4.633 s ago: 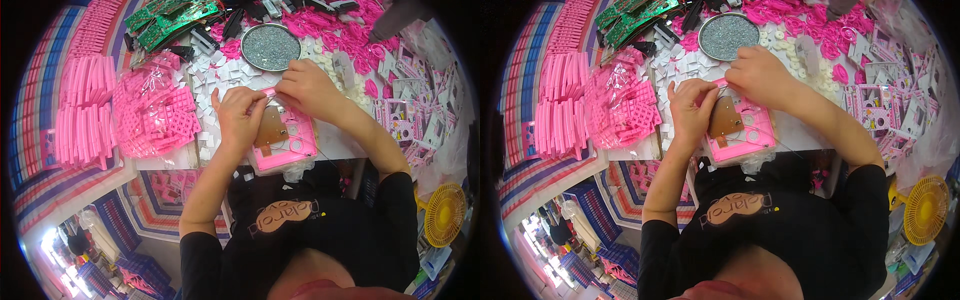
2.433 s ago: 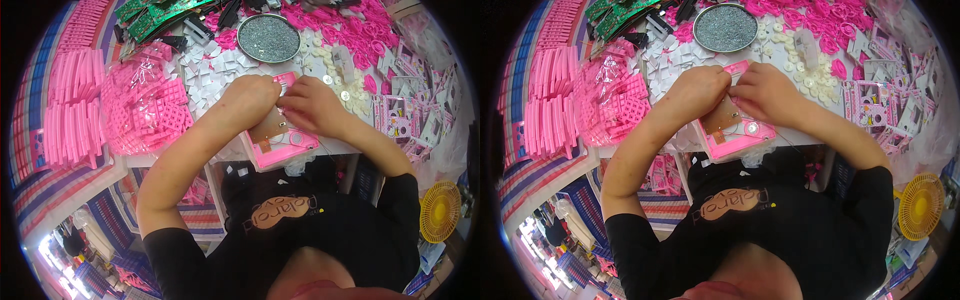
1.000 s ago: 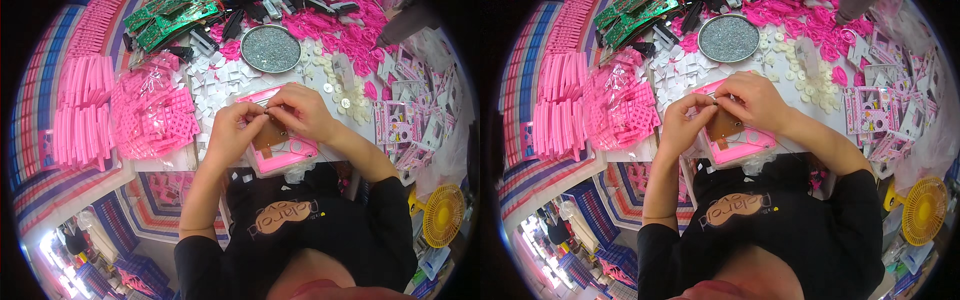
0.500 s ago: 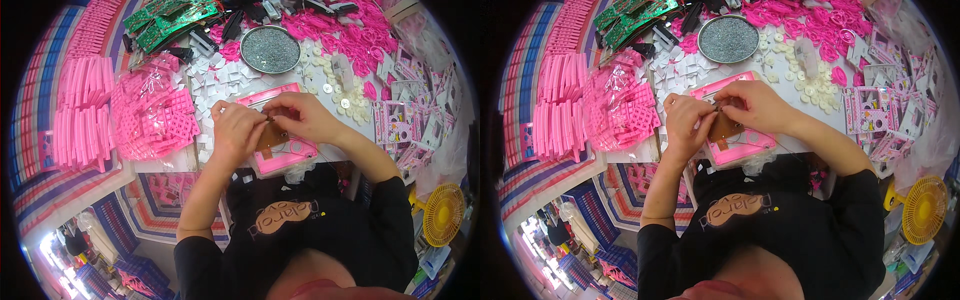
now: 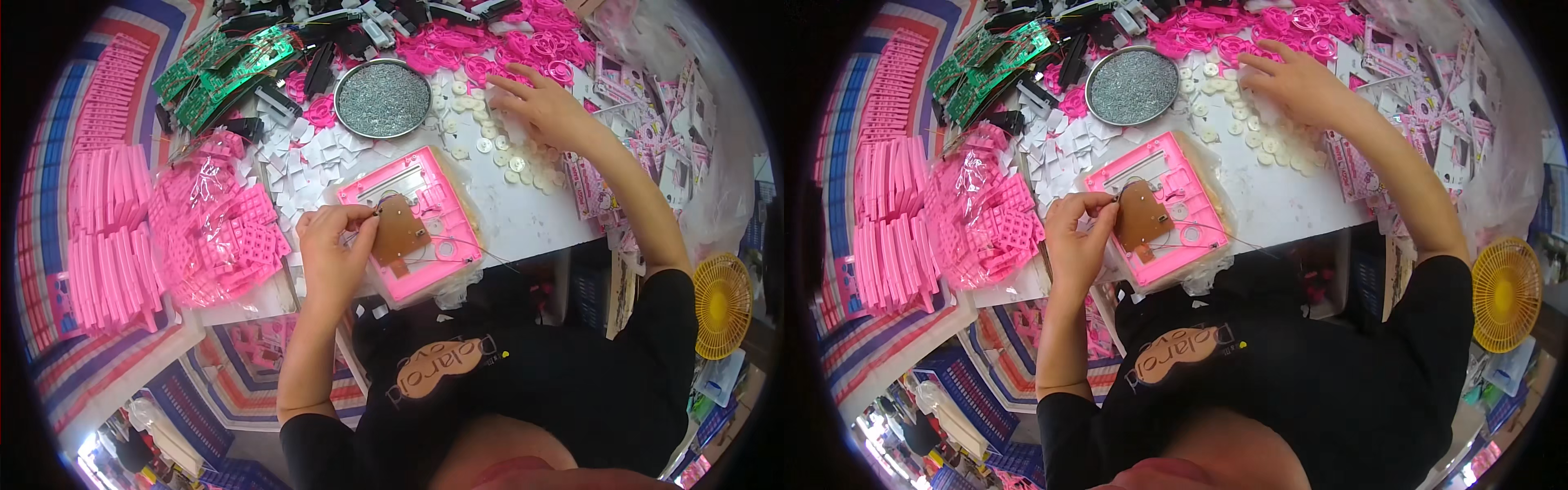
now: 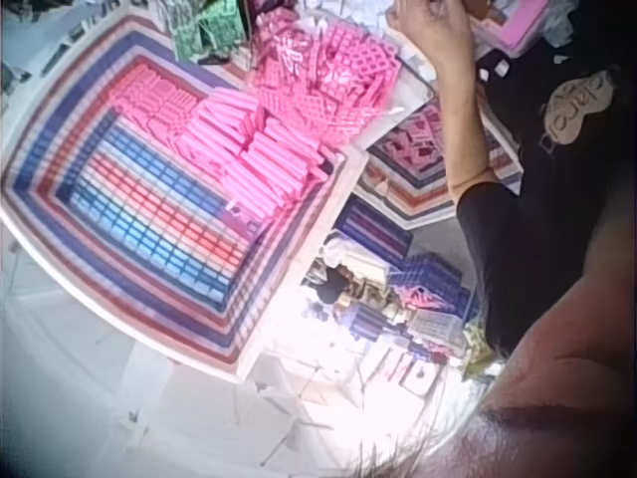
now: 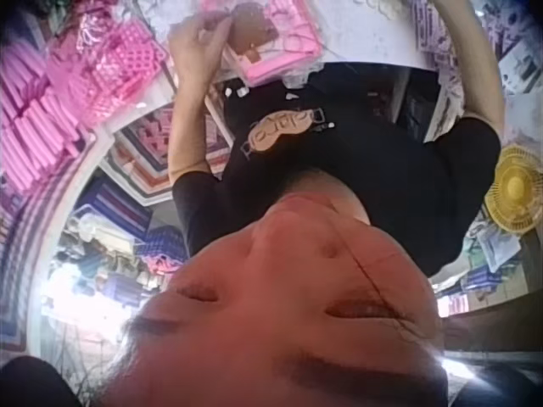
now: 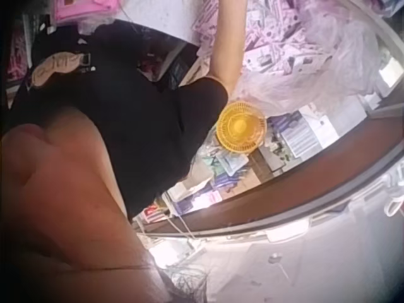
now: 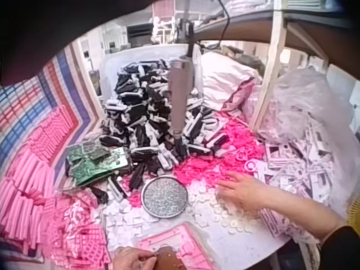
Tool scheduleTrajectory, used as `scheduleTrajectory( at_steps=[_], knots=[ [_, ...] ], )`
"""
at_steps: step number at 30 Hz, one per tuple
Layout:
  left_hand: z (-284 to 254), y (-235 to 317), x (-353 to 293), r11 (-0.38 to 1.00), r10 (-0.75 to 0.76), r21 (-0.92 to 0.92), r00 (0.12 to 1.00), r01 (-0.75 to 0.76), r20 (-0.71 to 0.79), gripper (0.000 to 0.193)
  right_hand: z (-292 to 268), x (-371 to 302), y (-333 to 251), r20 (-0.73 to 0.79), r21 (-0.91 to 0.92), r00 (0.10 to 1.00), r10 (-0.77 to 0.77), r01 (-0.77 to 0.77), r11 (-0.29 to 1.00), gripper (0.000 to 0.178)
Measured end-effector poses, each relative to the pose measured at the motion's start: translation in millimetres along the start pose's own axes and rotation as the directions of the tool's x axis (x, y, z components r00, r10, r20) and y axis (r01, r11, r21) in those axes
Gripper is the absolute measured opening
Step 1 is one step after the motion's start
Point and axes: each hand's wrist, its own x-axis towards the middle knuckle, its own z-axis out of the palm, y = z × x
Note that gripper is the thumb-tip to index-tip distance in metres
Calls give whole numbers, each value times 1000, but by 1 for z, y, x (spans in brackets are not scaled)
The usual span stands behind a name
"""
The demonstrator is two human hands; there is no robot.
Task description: Assembling plastic toy components using a glue gun at a factory workbench.
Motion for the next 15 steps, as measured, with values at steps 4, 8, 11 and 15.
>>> scheduleTrajectory(
  at_steps=[4, 8, 11, 15],
  knots=[
    [1, -5, 0, 984, -97, -149, 995, 95, -11, 7, -3, 12, 21, 7, 143, 983, -183, 180, 973, 58],
    [-2, -9, -8, 983, -112, -155, 992, 103, -55, 8, -17, 12, -42, -123, 364, 992, 4, 42, 931, 64],
    [0, -14, -7, 980, -119, -165, 991, 108, -63, 8, -42, 27, -127, -238, 510, 962, -137, 243, 825, 66],
    [-9, -15, 3, 984, -68, -162, 997, 73, 36, 9, -40, 45, -163, -242, 498, 955, -173, 275, 822, 65]
  ],
)
